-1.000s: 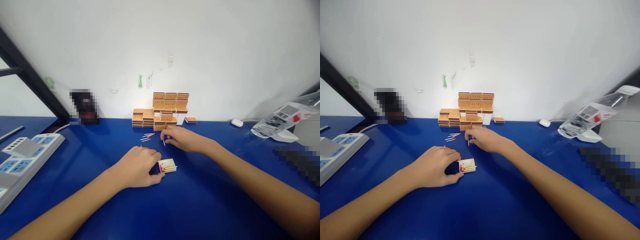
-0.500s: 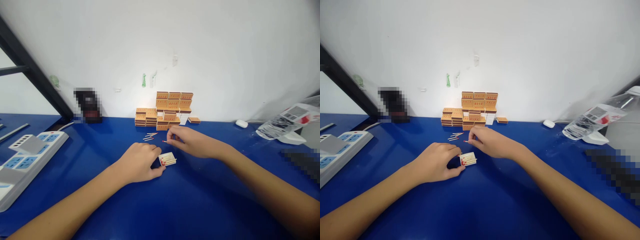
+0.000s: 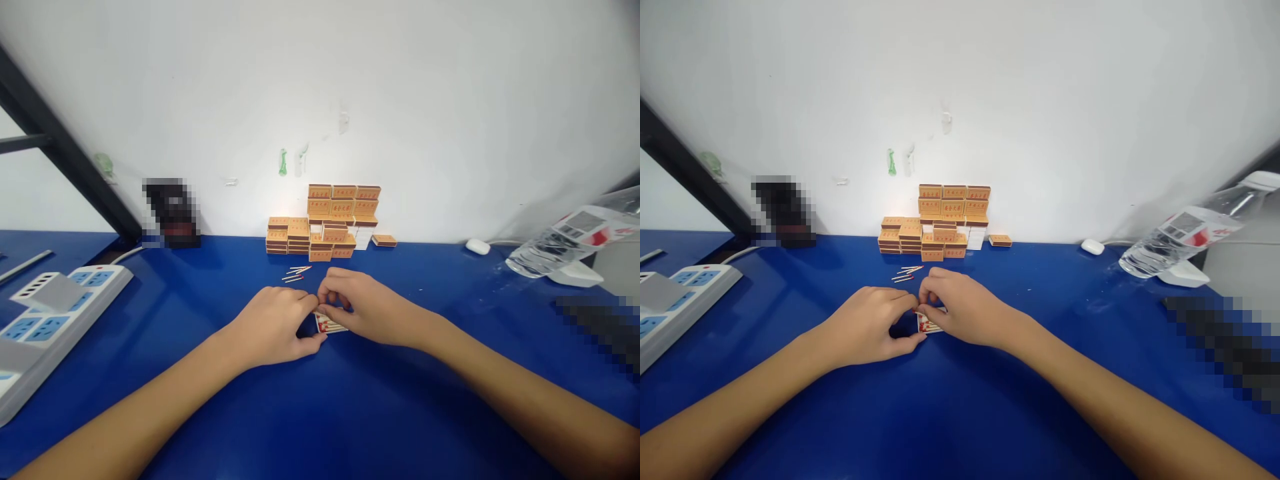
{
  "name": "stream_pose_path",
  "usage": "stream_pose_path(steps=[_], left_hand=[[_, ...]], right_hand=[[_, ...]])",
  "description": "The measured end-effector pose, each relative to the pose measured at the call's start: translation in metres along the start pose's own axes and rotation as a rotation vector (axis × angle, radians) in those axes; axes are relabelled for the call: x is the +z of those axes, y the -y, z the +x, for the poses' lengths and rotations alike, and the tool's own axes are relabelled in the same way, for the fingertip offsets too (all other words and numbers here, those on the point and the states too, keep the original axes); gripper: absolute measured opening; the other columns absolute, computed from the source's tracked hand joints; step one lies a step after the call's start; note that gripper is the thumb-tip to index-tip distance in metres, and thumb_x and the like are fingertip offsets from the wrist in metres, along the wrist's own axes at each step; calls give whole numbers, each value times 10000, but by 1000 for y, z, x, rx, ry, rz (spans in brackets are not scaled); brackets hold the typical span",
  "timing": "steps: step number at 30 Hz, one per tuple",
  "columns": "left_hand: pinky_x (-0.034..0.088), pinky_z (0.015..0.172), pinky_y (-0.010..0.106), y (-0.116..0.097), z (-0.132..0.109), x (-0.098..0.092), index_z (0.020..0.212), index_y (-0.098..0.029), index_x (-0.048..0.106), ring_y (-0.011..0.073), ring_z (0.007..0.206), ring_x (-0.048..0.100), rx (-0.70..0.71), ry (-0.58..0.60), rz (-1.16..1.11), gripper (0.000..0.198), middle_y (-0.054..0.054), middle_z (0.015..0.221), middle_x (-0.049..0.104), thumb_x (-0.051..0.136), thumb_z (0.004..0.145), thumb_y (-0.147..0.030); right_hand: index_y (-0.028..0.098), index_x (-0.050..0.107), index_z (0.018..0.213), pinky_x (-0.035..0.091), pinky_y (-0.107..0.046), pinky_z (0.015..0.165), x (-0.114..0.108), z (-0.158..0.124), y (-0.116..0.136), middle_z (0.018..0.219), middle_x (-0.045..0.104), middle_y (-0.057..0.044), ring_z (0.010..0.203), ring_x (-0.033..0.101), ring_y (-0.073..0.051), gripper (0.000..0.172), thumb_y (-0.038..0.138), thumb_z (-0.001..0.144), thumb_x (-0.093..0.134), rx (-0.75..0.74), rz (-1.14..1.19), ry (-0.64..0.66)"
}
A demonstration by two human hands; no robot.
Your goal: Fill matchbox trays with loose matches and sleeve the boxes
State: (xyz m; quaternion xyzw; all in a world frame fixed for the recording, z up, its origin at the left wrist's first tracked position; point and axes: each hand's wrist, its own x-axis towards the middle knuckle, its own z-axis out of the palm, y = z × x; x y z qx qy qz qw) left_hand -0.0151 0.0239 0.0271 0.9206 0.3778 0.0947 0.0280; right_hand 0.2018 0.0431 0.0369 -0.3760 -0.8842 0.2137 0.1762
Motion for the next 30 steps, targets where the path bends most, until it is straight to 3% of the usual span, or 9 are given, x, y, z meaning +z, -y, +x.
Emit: stream_pose_path(steps=[6, 13, 20, 25, 30], left_hand=[[360, 577, 322, 1, -1, 0, 832, -193, 630, 196, 654, 629, -24, -30, -91, 205, -4, 728, 669, 701, 851, -384], [351, 577, 294, 2, 3, 0, 712, -201, 523, 152, 606, 550, -75, 14, -215, 332, -24, 678, 603, 736, 812, -437], [369, 582, 282, 4, 3, -4, 877, -210, 692, 144, 603, 552, -87, 55, -293, 250, -40, 673, 605, 766, 793, -432], [333, 548, 284, 3, 3, -3, 708, -192, 586, 124, 562, 503, -73, 41, -267, 309, -41, 640, 578, 771, 774, -432], [349, 553, 279, 4, 2, -6, 870, -199, 703, 133, 572, 533, -54, 42, -255, 241, -45, 650, 592, 769, 787, -416]], right_hand=[[191, 717, 935, 394, -268, 656, 0, -10, 3, 820, 574, 6, 711, 525, -127, 103, 136, 928, 630, -20, 6, -68], [235, 729, 1162, 356, -276, 636, 0, -20, 10, 840, 575, 5, 669, 518, -121, 286, 112, 1003, 526, -152, -73, 106], [195, 748, 1057, 360, -280, 644, 2, -23, 5, 864, 620, -15, 689, 547, -125, 261, 101, 982, 517, -149, -108, 68], [228, 730, 1186, 353, -275, 641, -1, -22, 4, 883, 632, -9, 682, 542, -121, 347, 89, 979, 489, -139, -82, 80], [200, 723, 979, 340, -282, 633, -8, -26, 6, 809, 608, 2, 669, 512, -128, 193, 106, 919, 565, -79, -110, 81]])
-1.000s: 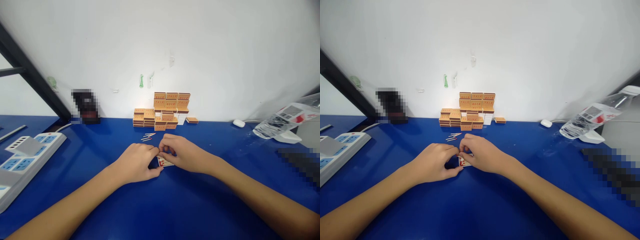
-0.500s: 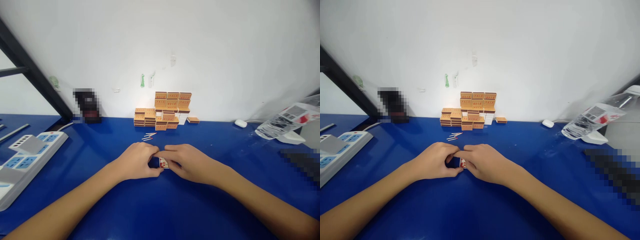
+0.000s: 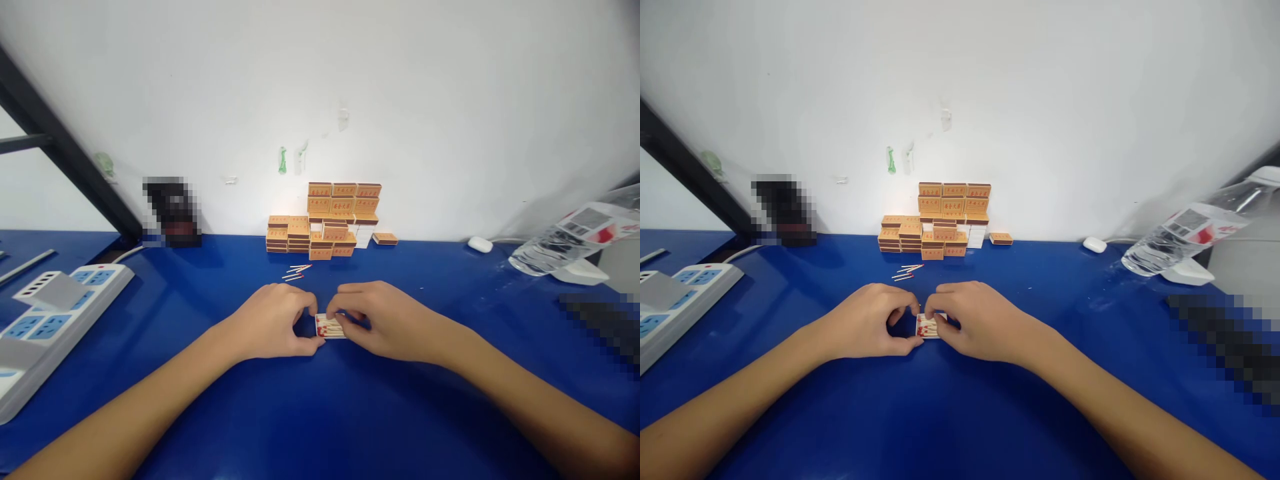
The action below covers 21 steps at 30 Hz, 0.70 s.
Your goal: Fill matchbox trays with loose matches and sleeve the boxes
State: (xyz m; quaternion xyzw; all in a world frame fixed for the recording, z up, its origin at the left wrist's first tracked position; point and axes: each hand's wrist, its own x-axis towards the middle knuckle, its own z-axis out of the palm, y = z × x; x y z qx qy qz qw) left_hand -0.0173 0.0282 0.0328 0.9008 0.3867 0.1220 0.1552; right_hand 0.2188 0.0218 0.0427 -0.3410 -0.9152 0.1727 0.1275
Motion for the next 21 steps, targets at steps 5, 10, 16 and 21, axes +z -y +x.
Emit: stream_pose_path(steps=[5, 10, 16, 21], left_hand=[[344, 555, 287, 0, -1, -1, 906, -202, 731, 140, 578, 541, -4, 6, 41, 259, -32, 681, 622, 773, 792, -430], [336, 564, 289, -2, -1, -1, 903, -198, 724, 140, 584, 534, 4, 19, 42, 246, -32, 697, 624, 768, 801, -417], [346, 570, 295, -2, -2, 0, 897, -199, 713, 142, 591, 530, 18, 29, 61, 227, -31, 707, 618, 753, 817, -408], [350, 568, 296, -2, -2, 0, 887, -202, 708, 143, 594, 538, 29, 28, 74, 233, -23, 718, 627, 745, 824, -424]], right_hand=[[213, 696, 901, 333, -282, 623, -6, -10, 0, 767, 587, 11, 660, 494, -132, 140, 130, 916, 584, 34, 9, 59], [210, 671, 859, 323, -275, 629, -3, -12, -2, 769, 585, 22, 661, 478, -123, 124, 159, 944, 595, 44, 19, 30], [192, 637, 839, 316, -270, 625, 7, -9, -5, 753, 585, 27, 635, 448, -113, 155, 164, 977, 571, 60, 37, 44], [196, 655, 849, 314, -270, 606, 10, -7, -3, 727, 605, 31, 613, 455, -113, 134, 149, 955, 589, 132, 77, 41]])
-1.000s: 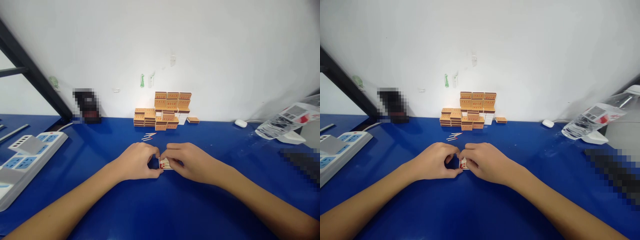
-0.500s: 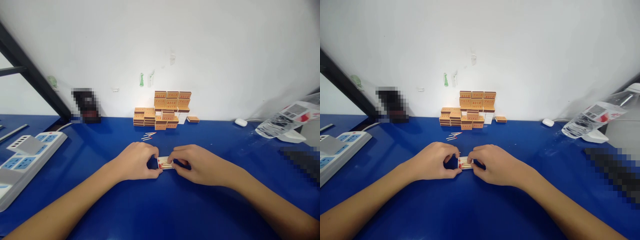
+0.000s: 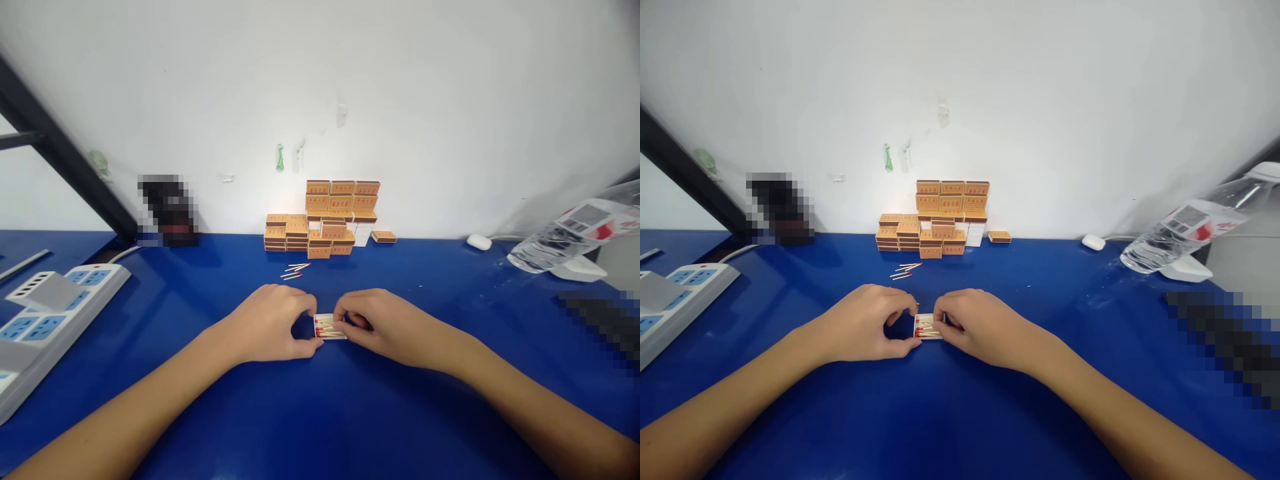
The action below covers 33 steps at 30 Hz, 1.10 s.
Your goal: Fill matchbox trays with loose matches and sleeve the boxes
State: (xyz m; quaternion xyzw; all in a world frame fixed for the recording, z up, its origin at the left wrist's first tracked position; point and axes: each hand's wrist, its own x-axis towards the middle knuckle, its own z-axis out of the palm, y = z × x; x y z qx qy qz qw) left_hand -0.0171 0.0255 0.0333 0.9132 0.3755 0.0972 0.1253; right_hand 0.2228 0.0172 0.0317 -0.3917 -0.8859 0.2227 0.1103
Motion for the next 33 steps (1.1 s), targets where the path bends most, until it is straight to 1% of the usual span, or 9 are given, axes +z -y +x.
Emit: stream_pose_path(steps=[3, 5, 8, 10, 16, 22, 27, 29, 33], left_hand=[[354, 563, 297, 0, 0, 0, 891, -199, 711, 144, 594, 548, 3, -1, 4, 236, -21, 719, 630, 751, 823, -421], [357, 555, 296, -1, 0, -1, 892, -198, 713, 140, 588, 553, 3, -1, 2, 231, -24, 714, 630, 756, 823, -415], [368, 557, 293, -1, 0, -1, 899, -201, 717, 136, 587, 562, 2, -4, -3, 228, -29, 713, 631, 761, 824, -412], [373, 564, 294, -1, 1, -1, 904, -201, 718, 137, 592, 563, 1, -5, -3, 225, -29, 715, 631, 759, 825, -409], [352, 569, 301, -2, 1, -2, 893, -195, 709, 146, 592, 541, -8, 16, 9, 228, -23, 711, 623, 744, 826, -410], [360, 590, 300, -5, 1, -1, 889, -201, 698, 152, 612, 549, 10, 25, 9, 209, -15, 737, 638, 719, 842, -404], [352, 589, 297, -5, -1, 0, 878, -199, 687, 151, 621, 552, 22, 27, 13, 204, -14, 739, 634, 710, 848, -400], [353, 592, 294, -5, -1, 0, 875, -200, 684, 150, 629, 554, 23, 26, 9, 195, -14, 750, 636, 707, 850, -392], [351, 588, 294, -4, 0, -2, 901, -205, 695, 147, 623, 546, 25, 20, 7, 198, -18, 753, 635, 706, 850, -396]], right_hand=[[199, 649, 825, 324, -273, 609, -3, -1, 0, 734, 626, 22, 635, 483, -122, 184, 183, 986, 561, 19, 18, -23], [203, 656, 824, 326, -275, 604, -6, -2, -1, 713, 606, 25, 626, 477, -125, 203, 204, 998, 550, 27, 14, -48], [211, 695, 862, 318, -277, 590, -9, -4, -3, 675, 548, 41, 598, 445, -124, 157, 212, 976, 586, 14, 9, -29], [210, 710, 869, 315, -280, 597, -9, -4, -3, 684, 541, 39, 609, 443, -124, 151, 203, 968, 597, -13, -2, -6], [203, 712, 863, 313, -284, 607, -5, -4, 1, 709, 558, 33, 628, 444, -122, 184, 181, 980, 572, -31, -1, 24], [206, 722, 870, 300, -279, 590, 2, -3, 3, 692, 580, 33, 617, 456, -122, 126, 205, 962, 635, 13, 13, -22], [199, 693, 854, 319, -276, 624, 6, -2, 0, 747, 622, 16, 643, 476, -125, 174, 225, 1004, 609, -74, 25, -25], [200, 685, 867, 324, -275, 637, 5, -2, -1, 764, 630, 15, 651, 484, -126, 161, 191, 999, 594, -86, 0, -38], [199, 662, 853, 326, -277, 648, 1, -2, 1, 783, 635, 11, 669, 504, -131, 166, 115, 963, 570, -51, -72, -49]])
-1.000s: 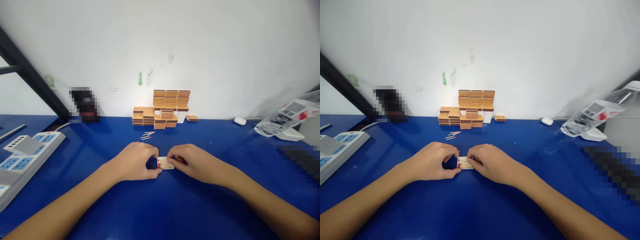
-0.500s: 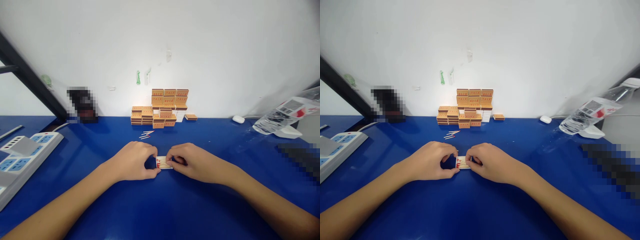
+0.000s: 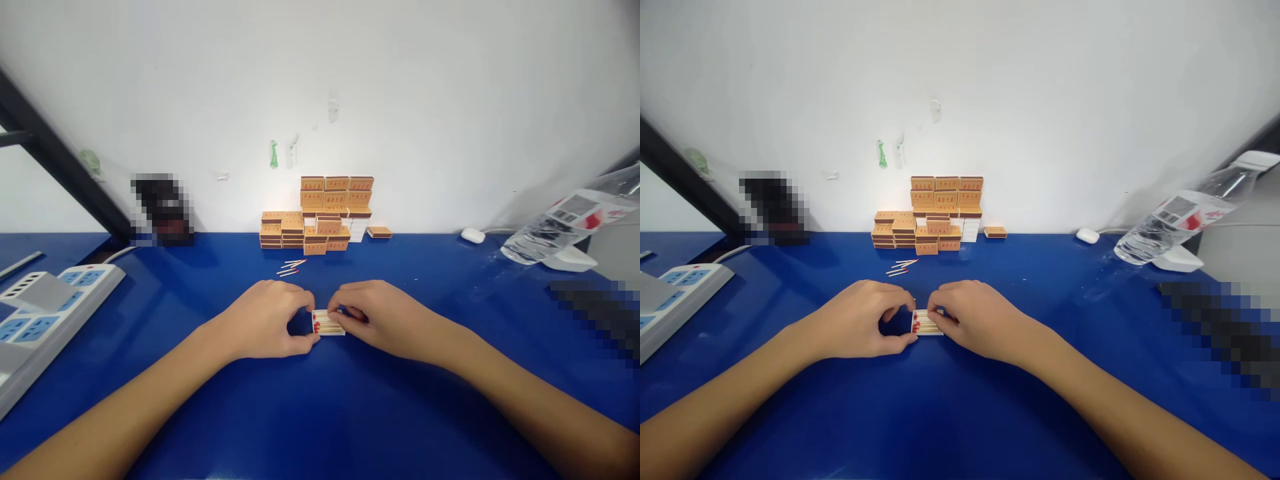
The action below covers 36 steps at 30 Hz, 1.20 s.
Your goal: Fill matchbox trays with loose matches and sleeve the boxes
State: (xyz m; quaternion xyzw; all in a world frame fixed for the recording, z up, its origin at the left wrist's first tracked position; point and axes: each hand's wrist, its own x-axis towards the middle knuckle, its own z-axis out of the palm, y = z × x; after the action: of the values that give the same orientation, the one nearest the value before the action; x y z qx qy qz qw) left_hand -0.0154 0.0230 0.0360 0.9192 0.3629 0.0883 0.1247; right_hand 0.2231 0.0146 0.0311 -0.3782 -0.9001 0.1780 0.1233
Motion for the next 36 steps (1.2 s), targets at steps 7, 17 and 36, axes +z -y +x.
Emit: stream_pose_path(steps=[7, 17, 36], left_hand=[[352, 583, 300, 1, 0, -2, 903, -206, 708, 144, 623, 546, 3, 5, -2, 184, -19, 763, 646, 700, 845, -380], [361, 574, 295, 2, 0, -3, 949, -211, 720, 143, 617, 564, 1, 1, 12, 172, -21, 771, 658, 681, 848, -345], [370, 602, 319, -4, -2, 0, 877, -203, 676, 218, 731, 658, -57, -31, 142, 373, 22, 821, 710, 713, 857, -573]], right_hand=[[198, 643, 832, 316, -292, 639, -2, -3, 4, 777, 635, -2, 655, 501, -140, 180, 166, 985, 552, 16, -40, 14], [194, 654, 810, 341, -285, 632, -3, -3, 4, 789, 615, -4, 679, 523, -140, 223, 162, 997, 538, 15, -81, 5], [221, 756, 900, 397, -269, 591, -12, -2, -3, 775, 697, 14, 651, 548, -131, 251, 361, 1016, 584, 127, 330, 50]])
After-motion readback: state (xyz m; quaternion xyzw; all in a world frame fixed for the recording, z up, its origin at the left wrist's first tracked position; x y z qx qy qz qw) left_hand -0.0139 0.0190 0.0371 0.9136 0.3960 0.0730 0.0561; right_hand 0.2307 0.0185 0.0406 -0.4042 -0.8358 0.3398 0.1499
